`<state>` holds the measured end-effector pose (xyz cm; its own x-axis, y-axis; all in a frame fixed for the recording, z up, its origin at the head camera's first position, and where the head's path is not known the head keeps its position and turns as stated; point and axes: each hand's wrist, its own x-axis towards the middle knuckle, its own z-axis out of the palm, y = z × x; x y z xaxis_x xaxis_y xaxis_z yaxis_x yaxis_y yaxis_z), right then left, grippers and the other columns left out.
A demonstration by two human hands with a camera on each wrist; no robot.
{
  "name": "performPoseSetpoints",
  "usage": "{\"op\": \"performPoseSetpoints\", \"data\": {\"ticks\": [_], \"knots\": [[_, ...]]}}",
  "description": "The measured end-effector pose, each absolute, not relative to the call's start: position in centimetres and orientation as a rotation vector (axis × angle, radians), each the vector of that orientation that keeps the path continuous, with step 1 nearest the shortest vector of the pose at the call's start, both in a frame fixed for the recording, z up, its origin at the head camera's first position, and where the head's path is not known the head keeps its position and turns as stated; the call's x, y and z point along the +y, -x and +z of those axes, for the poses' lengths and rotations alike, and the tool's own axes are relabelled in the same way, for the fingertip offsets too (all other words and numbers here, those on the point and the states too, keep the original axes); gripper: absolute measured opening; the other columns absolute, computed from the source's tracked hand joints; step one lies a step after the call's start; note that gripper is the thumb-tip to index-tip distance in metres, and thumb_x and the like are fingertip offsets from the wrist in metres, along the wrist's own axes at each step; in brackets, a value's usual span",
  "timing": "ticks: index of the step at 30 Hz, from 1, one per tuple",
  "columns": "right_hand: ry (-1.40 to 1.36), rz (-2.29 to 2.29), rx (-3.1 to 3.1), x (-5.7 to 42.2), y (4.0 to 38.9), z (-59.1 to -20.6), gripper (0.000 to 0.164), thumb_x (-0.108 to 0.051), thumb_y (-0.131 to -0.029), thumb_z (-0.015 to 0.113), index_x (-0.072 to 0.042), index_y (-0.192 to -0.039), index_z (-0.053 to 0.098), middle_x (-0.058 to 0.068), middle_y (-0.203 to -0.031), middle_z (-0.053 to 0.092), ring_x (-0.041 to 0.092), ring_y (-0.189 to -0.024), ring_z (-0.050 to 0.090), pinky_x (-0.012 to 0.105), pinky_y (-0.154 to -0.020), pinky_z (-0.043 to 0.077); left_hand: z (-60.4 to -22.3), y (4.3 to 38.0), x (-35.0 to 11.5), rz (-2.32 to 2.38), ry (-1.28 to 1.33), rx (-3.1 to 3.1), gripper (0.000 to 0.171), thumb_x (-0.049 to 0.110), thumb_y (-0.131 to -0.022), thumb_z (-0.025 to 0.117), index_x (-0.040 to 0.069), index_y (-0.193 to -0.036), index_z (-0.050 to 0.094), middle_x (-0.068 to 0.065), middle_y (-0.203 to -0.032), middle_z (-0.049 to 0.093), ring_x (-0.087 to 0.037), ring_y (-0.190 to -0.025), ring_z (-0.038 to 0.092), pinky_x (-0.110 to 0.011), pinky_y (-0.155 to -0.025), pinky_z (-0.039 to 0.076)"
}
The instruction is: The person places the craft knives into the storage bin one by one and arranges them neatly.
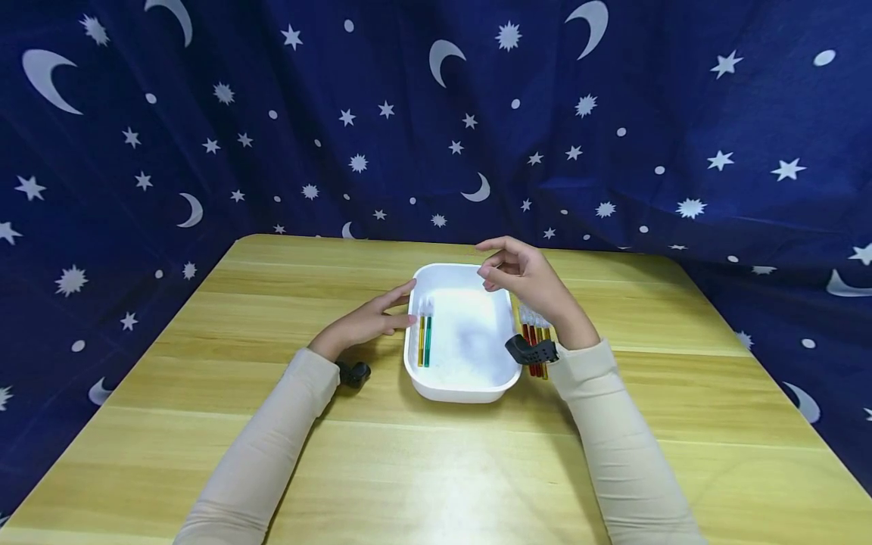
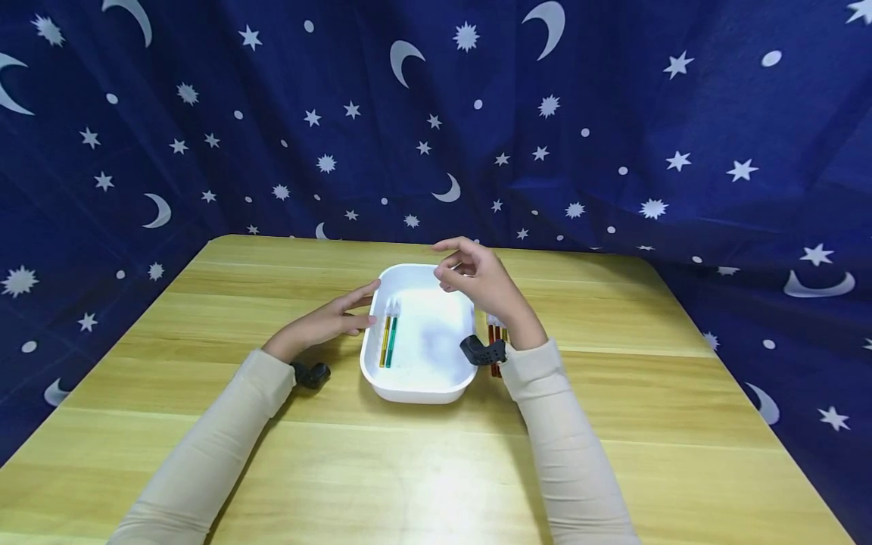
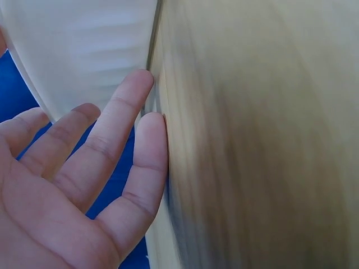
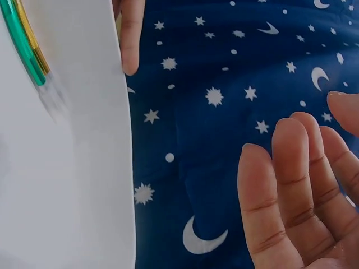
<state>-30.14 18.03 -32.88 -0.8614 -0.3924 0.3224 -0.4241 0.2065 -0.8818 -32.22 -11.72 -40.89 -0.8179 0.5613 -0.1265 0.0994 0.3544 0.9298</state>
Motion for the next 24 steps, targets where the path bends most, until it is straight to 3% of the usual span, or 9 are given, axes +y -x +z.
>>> {"op": "performPoseSetpoints", "data": {"ticks": [24], "knots": [[-0.654,1.816,-2.483,24.3,30.7,-33.3,0.032,-0.014,-0.099,0.064,-0.004,-0.129,0.057,0.003,-0.098,0.068,0.02,-0.083,0.069,0.036,-0.08,0.058,-40.8,32.0,-11.7,1.457,-0.577,2.197,0.074,0.028,-0.102,0.058,0.031,-0.161,0.013,-0.01,-0.163,0.024,-0.033,-0.143,0.033,-0.055,-0.106,0.039]]}}
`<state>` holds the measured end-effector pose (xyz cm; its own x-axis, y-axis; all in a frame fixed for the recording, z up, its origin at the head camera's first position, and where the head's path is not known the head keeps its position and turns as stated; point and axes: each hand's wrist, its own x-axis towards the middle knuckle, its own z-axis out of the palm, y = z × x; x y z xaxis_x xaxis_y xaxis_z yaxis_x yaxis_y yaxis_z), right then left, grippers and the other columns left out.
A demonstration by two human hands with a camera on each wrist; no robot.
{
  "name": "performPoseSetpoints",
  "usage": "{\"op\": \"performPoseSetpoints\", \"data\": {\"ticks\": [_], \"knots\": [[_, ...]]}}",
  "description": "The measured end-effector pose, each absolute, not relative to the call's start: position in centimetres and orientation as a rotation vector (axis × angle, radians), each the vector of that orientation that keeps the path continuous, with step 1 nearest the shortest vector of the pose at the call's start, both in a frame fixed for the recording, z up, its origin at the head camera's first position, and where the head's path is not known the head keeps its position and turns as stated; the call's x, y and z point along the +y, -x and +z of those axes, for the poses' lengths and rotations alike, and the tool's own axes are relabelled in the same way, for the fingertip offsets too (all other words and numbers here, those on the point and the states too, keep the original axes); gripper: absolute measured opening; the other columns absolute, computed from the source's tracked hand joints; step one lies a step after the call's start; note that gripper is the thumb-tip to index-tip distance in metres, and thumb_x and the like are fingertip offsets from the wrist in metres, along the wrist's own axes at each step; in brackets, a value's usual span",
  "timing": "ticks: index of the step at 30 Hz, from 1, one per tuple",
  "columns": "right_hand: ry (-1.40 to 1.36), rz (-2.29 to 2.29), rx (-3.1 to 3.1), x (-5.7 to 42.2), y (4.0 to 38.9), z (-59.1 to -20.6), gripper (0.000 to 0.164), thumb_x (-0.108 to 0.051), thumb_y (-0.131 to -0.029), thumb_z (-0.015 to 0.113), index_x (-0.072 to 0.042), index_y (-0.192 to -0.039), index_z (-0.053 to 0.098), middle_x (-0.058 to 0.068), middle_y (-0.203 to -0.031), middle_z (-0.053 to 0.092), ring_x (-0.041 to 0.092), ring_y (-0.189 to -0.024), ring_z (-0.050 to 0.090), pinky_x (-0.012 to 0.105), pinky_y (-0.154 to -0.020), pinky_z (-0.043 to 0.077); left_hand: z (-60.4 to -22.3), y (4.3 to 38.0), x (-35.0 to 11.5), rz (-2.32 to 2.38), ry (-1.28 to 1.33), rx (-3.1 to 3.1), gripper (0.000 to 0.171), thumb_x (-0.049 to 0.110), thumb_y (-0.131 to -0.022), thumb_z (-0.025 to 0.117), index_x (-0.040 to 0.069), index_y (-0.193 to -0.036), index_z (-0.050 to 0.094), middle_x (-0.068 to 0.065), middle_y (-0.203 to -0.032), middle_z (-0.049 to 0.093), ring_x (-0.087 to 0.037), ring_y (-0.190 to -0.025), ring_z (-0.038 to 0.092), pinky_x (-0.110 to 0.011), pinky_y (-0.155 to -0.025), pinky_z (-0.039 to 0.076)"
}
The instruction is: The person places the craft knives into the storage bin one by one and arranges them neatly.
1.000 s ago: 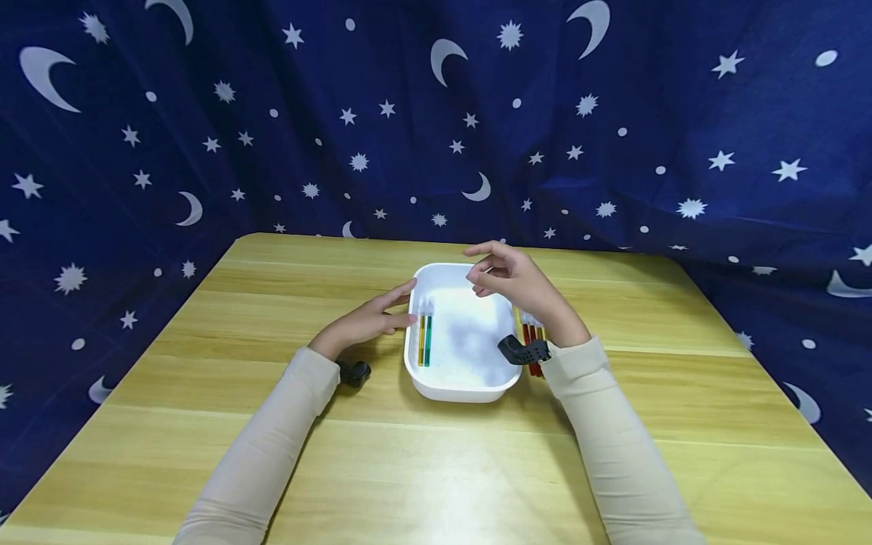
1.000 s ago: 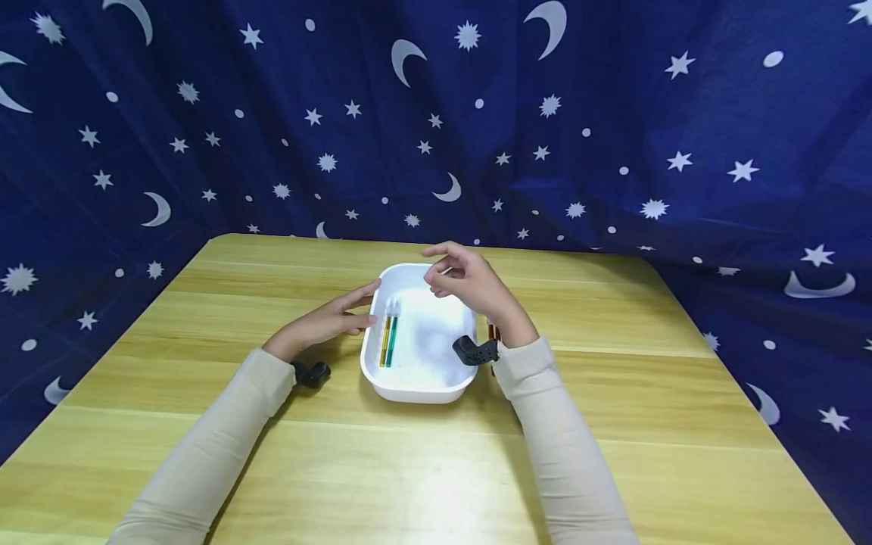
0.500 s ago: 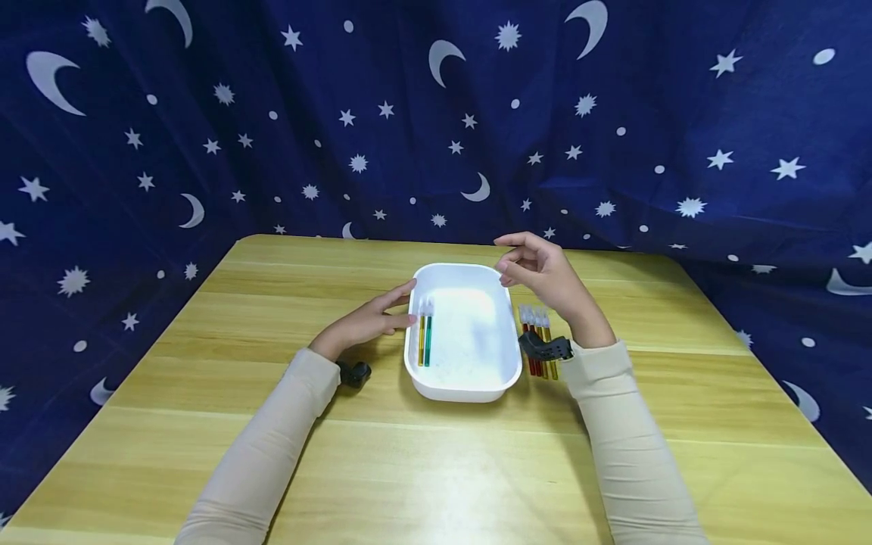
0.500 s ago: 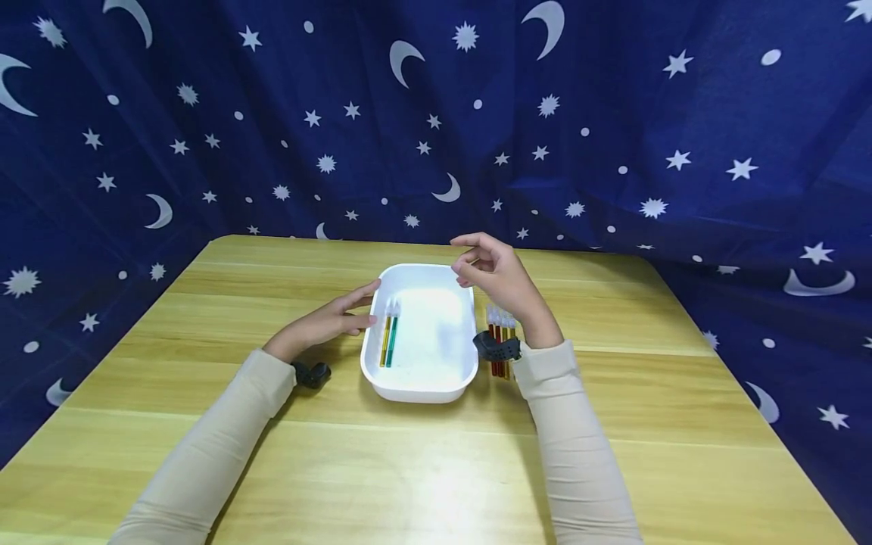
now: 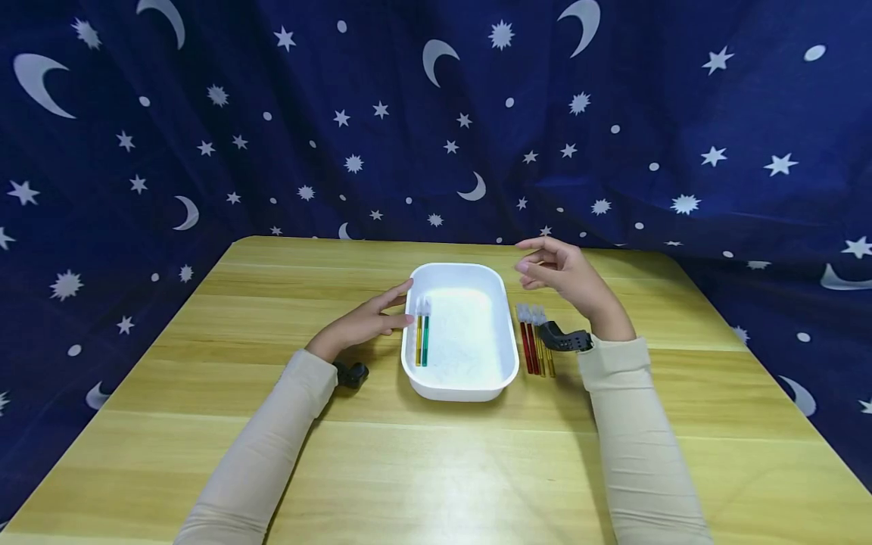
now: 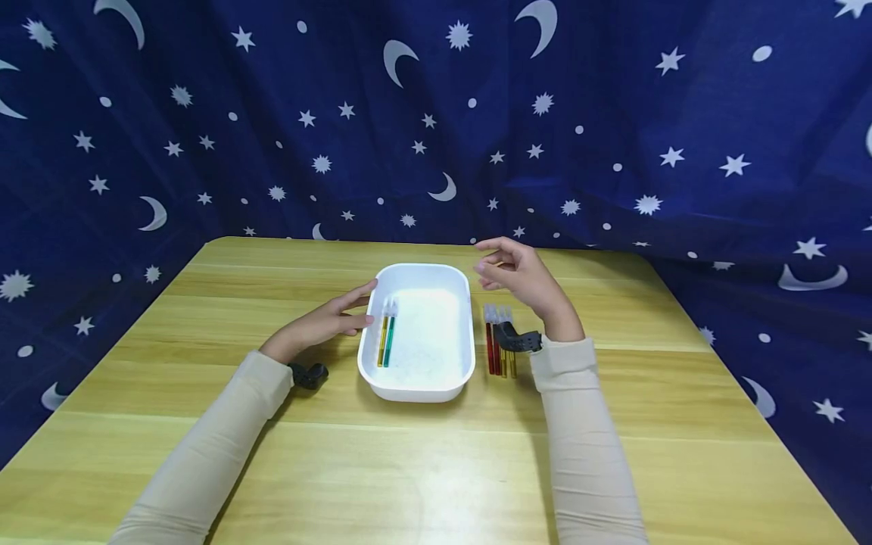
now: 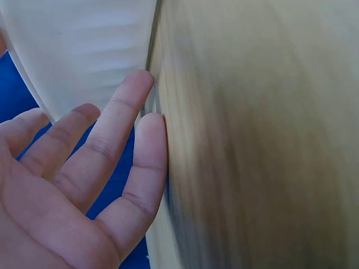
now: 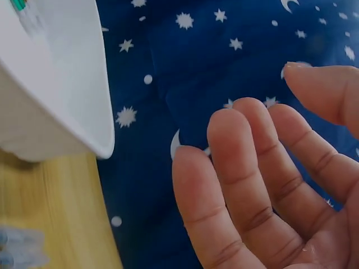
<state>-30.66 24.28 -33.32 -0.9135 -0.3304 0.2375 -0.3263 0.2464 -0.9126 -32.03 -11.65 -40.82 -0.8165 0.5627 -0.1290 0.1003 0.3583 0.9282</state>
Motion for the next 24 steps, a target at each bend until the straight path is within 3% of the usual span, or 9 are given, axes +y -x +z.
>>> {"op": "performPoseSetpoints", "data": {"ticks": [13,24], "knots": [[0.331,-1.838,2.407,27.1,31.5,-35.4,0.05,-0.015,-0.098,0.065,0.004,-0.14,0.045,0.009,-0.112,0.061,0.015,-0.09,0.067,0.031,-0.083,0.057,-41.0,32.1,-11.6,1.456,-0.582,2.203,0.073,0.027,-0.102,0.057,0.031,-0.161,0.014,-0.01,-0.162,0.024,-0.033,-0.143,0.034,-0.055,-0.106,0.039],[0.199,-1.839,2.347,28.6,32.3,-37.4,0.048,-0.012,-0.1,0.062,0.002,-0.141,0.043,0.001,-0.107,0.065,0.017,-0.095,0.065,0.036,-0.089,0.055,-41.0,32.3,-11.7,1.449,-0.577,2.201,0.073,0.029,-0.102,0.057,0.03,-0.161,0.014,-0.009,-0.163,0.024,-0.034,-0.144,0.033,-0.055,-0.106,0.04]]}}
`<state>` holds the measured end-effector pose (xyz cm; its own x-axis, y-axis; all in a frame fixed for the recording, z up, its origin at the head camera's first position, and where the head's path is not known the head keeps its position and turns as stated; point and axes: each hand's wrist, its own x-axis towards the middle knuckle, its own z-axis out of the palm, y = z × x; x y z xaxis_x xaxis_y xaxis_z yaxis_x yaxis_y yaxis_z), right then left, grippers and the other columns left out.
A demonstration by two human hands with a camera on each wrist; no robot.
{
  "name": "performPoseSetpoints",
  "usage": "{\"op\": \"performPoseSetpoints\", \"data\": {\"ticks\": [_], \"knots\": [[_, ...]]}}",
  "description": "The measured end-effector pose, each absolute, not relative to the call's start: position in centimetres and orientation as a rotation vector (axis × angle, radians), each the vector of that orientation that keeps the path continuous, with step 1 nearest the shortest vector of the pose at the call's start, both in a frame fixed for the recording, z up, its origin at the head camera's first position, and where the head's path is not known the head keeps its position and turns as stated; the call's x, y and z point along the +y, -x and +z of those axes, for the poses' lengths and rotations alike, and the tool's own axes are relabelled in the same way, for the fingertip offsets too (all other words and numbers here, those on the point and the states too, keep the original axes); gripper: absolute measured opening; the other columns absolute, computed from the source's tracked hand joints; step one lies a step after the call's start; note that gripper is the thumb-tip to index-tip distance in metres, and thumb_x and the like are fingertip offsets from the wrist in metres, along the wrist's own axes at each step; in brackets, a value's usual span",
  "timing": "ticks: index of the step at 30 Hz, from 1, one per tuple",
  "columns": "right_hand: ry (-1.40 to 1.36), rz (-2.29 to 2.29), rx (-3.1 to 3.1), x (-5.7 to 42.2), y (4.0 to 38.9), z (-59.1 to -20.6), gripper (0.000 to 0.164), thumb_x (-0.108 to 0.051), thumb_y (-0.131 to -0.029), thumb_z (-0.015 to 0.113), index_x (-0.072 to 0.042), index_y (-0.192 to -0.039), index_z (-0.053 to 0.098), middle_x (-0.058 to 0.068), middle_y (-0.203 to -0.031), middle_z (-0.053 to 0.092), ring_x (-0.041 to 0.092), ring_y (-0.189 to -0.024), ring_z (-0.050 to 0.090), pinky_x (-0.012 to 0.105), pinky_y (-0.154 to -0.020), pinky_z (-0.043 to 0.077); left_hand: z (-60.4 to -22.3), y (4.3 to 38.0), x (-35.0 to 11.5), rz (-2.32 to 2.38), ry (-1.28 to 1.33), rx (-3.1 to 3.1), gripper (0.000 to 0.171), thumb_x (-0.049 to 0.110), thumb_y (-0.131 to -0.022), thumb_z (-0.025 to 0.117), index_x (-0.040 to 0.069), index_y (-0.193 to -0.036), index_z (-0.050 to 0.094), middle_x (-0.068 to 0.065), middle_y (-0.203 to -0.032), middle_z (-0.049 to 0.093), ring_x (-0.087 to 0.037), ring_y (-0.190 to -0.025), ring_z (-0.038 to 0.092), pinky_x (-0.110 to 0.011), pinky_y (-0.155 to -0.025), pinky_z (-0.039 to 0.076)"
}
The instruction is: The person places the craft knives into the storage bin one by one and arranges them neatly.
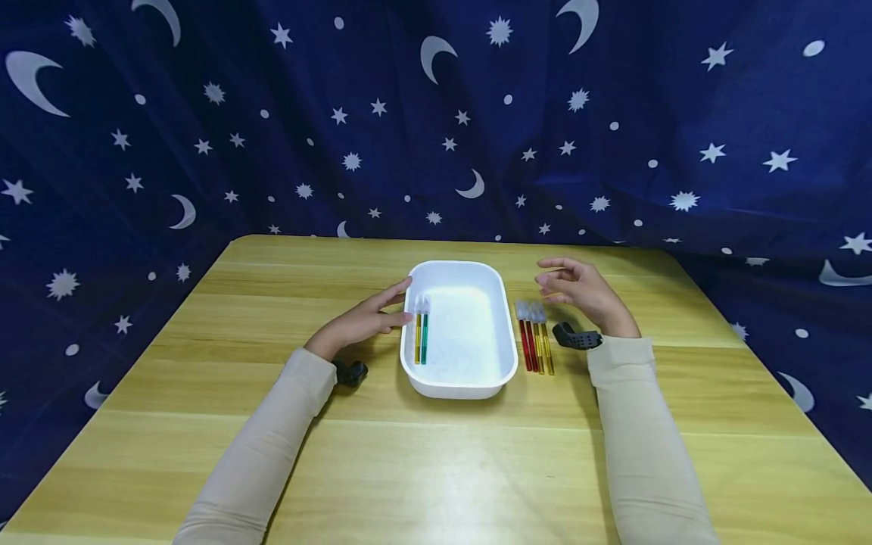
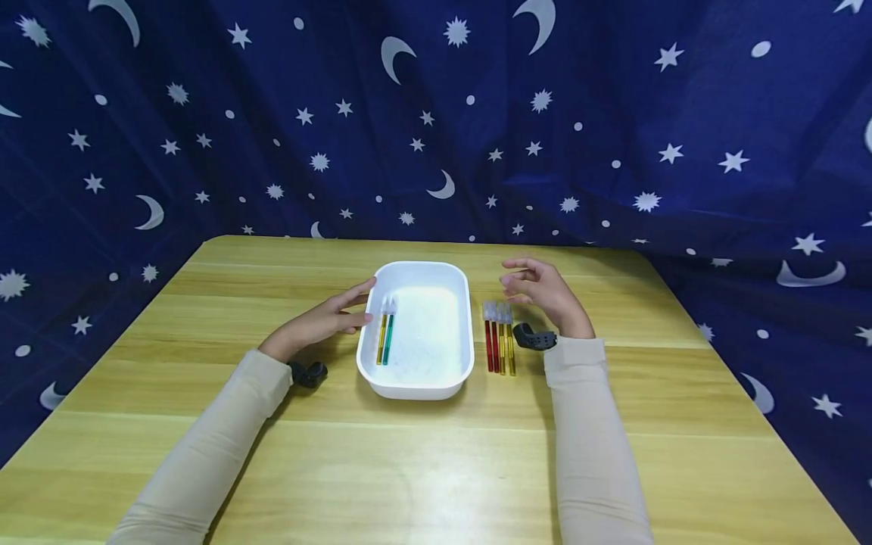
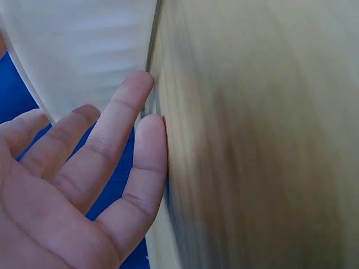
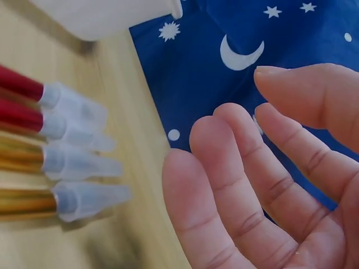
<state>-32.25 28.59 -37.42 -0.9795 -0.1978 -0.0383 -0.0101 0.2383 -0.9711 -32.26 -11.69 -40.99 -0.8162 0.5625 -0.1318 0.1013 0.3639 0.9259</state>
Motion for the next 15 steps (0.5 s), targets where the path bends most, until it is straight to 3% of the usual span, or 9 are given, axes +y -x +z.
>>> {"op": "performPoseSetpoints", "data": {"ticks": [6,15], "knots": [[0.173,-1.809,2.343,29.1,32.4,-38.5,0.052,-0.012,-0.101,0.06,0.004,-0.145,0.039,0.008,-0.112,0.066,0.024,-0.1,0.064,0.038,-0.089,0.055,-40.9,32.2,-11.7,1.451,-0.577,2.201,0.073,0.029,-0.102,0.057,0.029,-0.161,0.014,-0.009,-0.163,0.024,-0.034,-0.144,0.033,-0.055,-0.106,0.04],[0.114,-1.695,2.358,29.8,32.3,-39.0,0.055,-0.009,-0.101,0.058,0.008,-0.148,0.034,0.022,-0.129,0.057,0.018,-0.098,0.066,0.037,-0.085,0.056,-40.8,32.2,-11.7,1.451,-0.577,2.206,0.073,0.028,-0.102,0.057,0.029,-0.161,0.014,-0.011,-0.162,0.024,-0.034,-0.143,0.034,-0.055,-0.106,0.04]]}}
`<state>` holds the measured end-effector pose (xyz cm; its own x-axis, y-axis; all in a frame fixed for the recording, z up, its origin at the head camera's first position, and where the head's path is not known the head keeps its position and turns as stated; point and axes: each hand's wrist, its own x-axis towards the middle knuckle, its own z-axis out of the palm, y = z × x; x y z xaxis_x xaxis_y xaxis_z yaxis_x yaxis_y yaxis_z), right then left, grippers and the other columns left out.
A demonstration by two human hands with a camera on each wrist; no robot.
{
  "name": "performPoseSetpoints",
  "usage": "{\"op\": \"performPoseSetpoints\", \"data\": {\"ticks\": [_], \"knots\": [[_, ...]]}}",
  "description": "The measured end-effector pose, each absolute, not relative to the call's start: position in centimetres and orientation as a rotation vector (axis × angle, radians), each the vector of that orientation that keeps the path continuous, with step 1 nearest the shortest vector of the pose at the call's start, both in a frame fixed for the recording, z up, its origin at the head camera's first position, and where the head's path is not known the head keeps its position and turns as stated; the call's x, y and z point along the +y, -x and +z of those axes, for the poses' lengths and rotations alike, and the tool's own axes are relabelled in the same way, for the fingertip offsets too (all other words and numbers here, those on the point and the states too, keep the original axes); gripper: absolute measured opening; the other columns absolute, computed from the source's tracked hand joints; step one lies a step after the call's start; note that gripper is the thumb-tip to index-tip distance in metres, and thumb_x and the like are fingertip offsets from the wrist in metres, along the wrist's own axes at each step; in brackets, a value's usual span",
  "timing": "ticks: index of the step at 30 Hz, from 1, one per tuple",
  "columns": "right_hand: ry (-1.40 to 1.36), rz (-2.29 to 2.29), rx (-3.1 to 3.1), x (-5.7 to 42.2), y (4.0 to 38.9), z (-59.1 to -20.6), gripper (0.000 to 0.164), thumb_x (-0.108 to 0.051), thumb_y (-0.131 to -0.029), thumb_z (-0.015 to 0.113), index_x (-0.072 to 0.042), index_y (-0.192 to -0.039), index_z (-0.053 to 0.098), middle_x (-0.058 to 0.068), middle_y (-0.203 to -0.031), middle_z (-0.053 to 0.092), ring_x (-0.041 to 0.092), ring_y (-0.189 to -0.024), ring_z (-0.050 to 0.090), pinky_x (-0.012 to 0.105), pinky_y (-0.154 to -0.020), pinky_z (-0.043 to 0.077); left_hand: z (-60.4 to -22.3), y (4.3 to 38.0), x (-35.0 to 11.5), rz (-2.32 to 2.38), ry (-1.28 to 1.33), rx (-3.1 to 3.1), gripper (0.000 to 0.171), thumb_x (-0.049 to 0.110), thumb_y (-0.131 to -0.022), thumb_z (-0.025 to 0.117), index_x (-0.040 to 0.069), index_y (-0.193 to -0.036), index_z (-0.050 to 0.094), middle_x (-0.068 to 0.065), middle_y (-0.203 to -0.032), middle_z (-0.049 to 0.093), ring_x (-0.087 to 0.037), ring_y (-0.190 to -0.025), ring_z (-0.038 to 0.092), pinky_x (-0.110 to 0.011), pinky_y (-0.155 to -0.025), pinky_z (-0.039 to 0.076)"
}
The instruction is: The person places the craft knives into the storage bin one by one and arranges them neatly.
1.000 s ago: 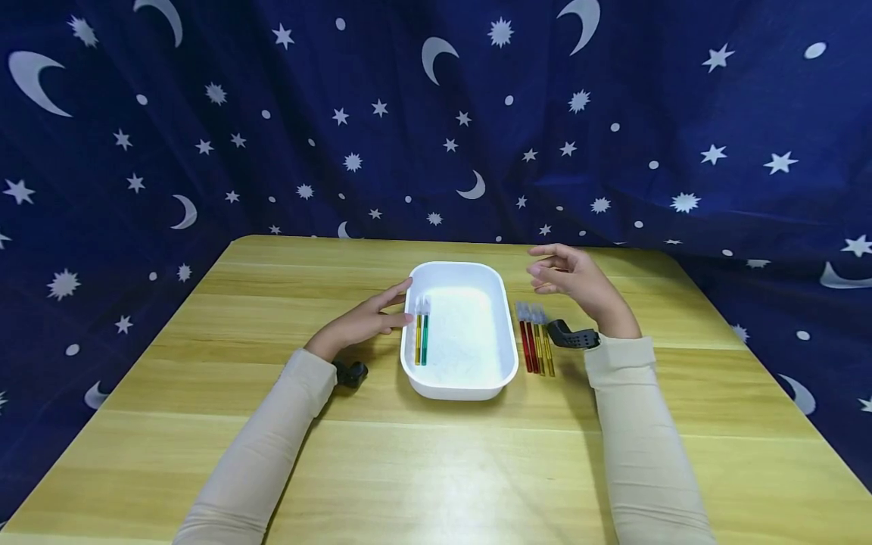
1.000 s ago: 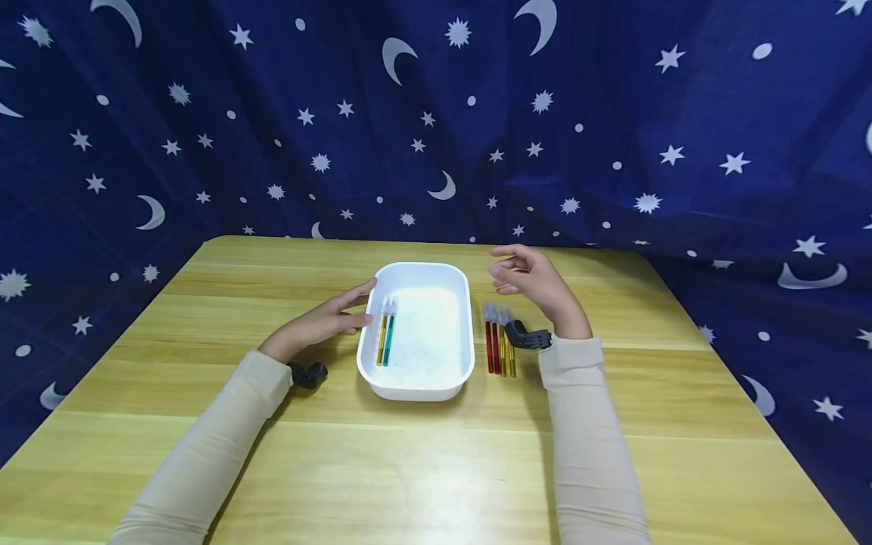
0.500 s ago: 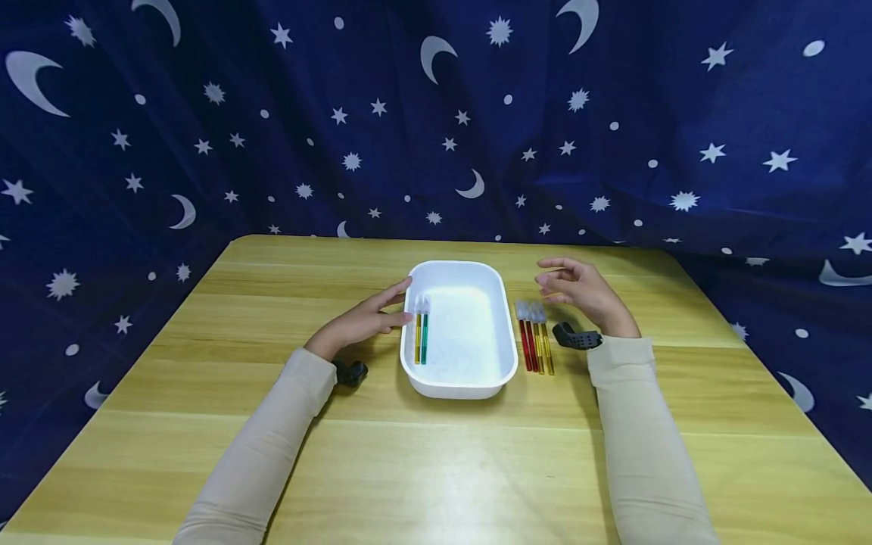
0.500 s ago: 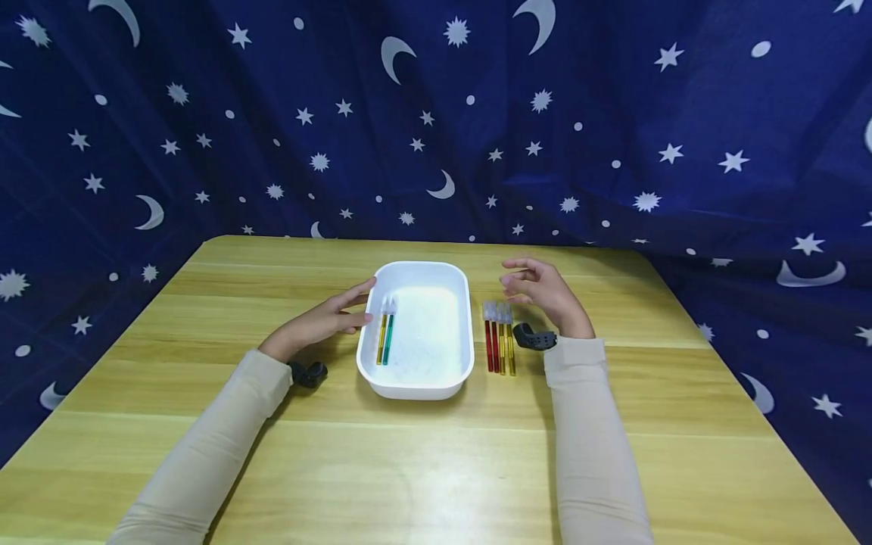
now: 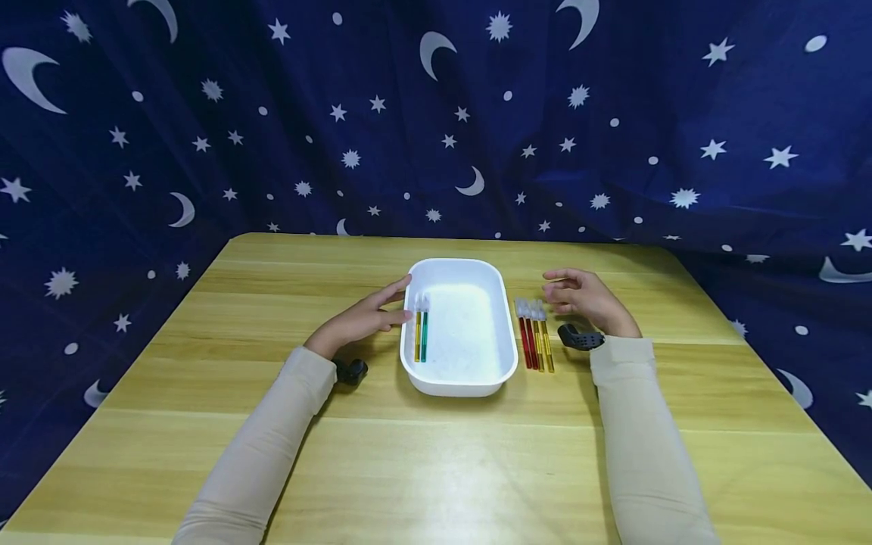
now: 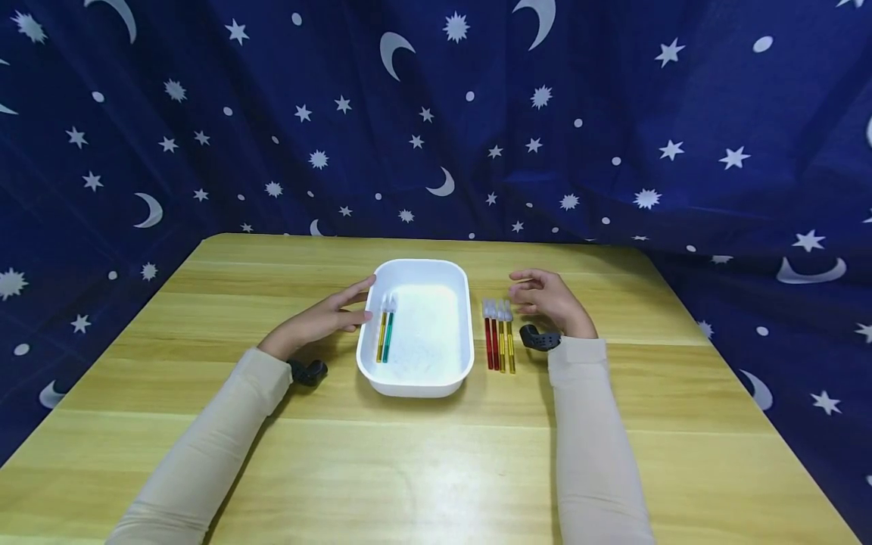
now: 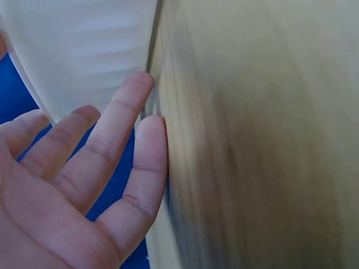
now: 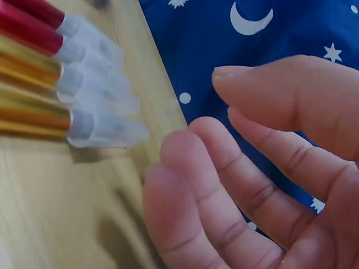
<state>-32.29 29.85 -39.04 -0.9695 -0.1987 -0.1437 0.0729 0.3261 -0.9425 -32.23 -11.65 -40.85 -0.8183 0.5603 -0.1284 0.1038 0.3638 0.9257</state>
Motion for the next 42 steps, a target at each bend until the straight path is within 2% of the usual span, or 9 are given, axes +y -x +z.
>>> {"op": "performPoseSetpoints", "data": {"ticks": [5,13,19,24,35,42], "knots": [[0.085,-1.675,2.317,30.3,32.2,-39.3,0.058,-0.007,-0.1,0.06,0.008,-0.149,0.032,0.026,-0.131,0.051,0.018,-0.094,0.064,0.036,-0.084,0.056,-40.9,32.3,-11.7,1.448,-0.576,2.208,0.073,0.028,-0.102,0.057,0.03,-0.161,0.014,-0.011,-0.162,0.024,-0.035,-0.143,0.034,-0.055,-0.106,0.04],[0.145,-1.566,2.338,30.3,32.5,-40.2,0.057,-0.003,-0.096,0.061,0.011,-0.146,0.035,0.019,-0.119,0.057,0.015,-0.087,0.062,0.031,-0.077,0.055,-40.8,32.1,-11.7,1.444,-0.565,2.211,0.073,0.029,-0.102,0.057,0.031,-0.161,0.015,-0.01,-0.162,0.024,-0.034,-0.143,0.035,-0.055,-0.106,0.04],[0.162,-1.488,2.354,30.1,32.8,-40.5,0.055,-0.002,-0.094,0.061,0.013,-0.142,0.039,0.022,-0.117,0.056,0.015,-0.085,0.059,0.03,-0.072,0.055,-40.8,32.1,-11.7,1.445,-0.568,2.213,0.072,0.029,-0.102,0.057,0.031,-0.161,0.015,-0.01,-0.162,0.025,-0.034,-0.143,0.035,-0.054,-0.106,0.04],[0.171,-1.426,2.37,29.8,32.8,-40.4,0.056,-0.002,-0.093,0.063,0.014,-0.142,0.039,0.019,-0.111,0.055,0.015,-0.081,0.058,0.03,-0.07,0.055,-40.8,32.1,-11.6,1.446,-0.567,2.207,0.072,0.029,-0.102,0.057,0.032,-0.161,0.015,-0.009,-0.162,0.024,-0.033,-0.143,0.035,-0.054,-0.107,0.04],[0.14,-1.363,2.409,29.6,32.8,-40.3,0.053,-0.005,-0.091,0.067,0.015,-0.136,0.046,0.011,-0.102,0.054,0.013,-0.077,0.058,0.025,-0.069,0.055,-40.9,32.3,-11.7,1.454,-0.571,2.194,0.071,0.027,-0.103,0.055,0.033,-0.16,0.013,-0.009,-0.163,0.022,-0.033,-0.144,0.032,-0.056,-0.108,0.037],[0.137,-1.393,2.379,29.8,32.7,-40.4,0.05,-0.002,-0.09,0.068,0.015,-0.131,0.047,0.012,-0.101,0.053,0.013,-0.077,0.058,0.024,-0.069,0.054,-40.7,32.2,-11.6,1.451,-0.566,2.198,0.072,0.028,-0.103,0.056,0.033,-0.161,0.014,-0.009,-0.163,0.023,-0.033,-0.144,0.033,-0.055,-0.107,0.039]]}}
